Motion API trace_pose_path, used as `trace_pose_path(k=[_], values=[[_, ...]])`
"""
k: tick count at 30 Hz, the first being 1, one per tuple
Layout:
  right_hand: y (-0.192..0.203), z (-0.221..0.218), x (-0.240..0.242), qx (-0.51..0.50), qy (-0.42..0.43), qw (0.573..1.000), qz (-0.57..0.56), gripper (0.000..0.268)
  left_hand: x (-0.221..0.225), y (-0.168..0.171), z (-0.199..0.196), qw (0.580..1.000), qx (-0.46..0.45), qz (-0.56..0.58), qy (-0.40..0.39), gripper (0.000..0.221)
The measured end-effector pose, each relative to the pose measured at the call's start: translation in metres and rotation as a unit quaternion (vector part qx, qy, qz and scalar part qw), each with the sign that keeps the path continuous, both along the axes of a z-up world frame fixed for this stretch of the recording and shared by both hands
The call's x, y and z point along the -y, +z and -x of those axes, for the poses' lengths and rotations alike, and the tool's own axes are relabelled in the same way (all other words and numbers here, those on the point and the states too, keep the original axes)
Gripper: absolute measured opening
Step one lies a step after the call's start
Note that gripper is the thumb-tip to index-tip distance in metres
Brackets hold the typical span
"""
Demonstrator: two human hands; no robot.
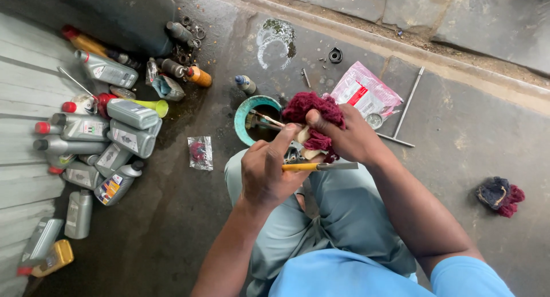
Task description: Repairing and cleaning a motorcycle carburetor using tools and cleaning fluid.
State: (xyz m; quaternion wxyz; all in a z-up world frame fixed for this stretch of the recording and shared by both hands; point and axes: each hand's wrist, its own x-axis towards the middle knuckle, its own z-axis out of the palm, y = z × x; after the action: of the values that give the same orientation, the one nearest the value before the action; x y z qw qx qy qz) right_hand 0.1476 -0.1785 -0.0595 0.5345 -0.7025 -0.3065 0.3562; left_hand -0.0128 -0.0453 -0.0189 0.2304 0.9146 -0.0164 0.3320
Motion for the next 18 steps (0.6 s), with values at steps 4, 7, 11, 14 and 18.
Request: trace_pose_path(k=[4,7,11,14,18], values=[[-0.007,0.005,-0.001,-0.13,-0.116,0.978,-0.114,0.05,-0.001,0.01,-0.005,0.998,0.06,-0.004,0.012,0.08],[-0.013,0.005,0.006,-0.201,-0.225,0.902,-0.309,0.051,-0.003,0.009,-0.005,0.996,0.083,0.01,0.012,0.081],[-0.008,0.022,0.014,-0.068,-0.085,0.983,-0.149,0.046,0.0,0.002,-0.004,0.997,0.073,-0.005,0.022,0.073],[-0.013,0.026,0.01,0.036,-0.071,0.994,-0.07,0.042,0.0,-0.002,-0.003,0.998,0.065,-0.006,0.014,0.073],[-0.054,0.028,0.009,-0.033,-0.222,0.967,-0.122,0.042,0.004,0.002,-0.005,0.997,0.064,0.01,0.046,0.083]])
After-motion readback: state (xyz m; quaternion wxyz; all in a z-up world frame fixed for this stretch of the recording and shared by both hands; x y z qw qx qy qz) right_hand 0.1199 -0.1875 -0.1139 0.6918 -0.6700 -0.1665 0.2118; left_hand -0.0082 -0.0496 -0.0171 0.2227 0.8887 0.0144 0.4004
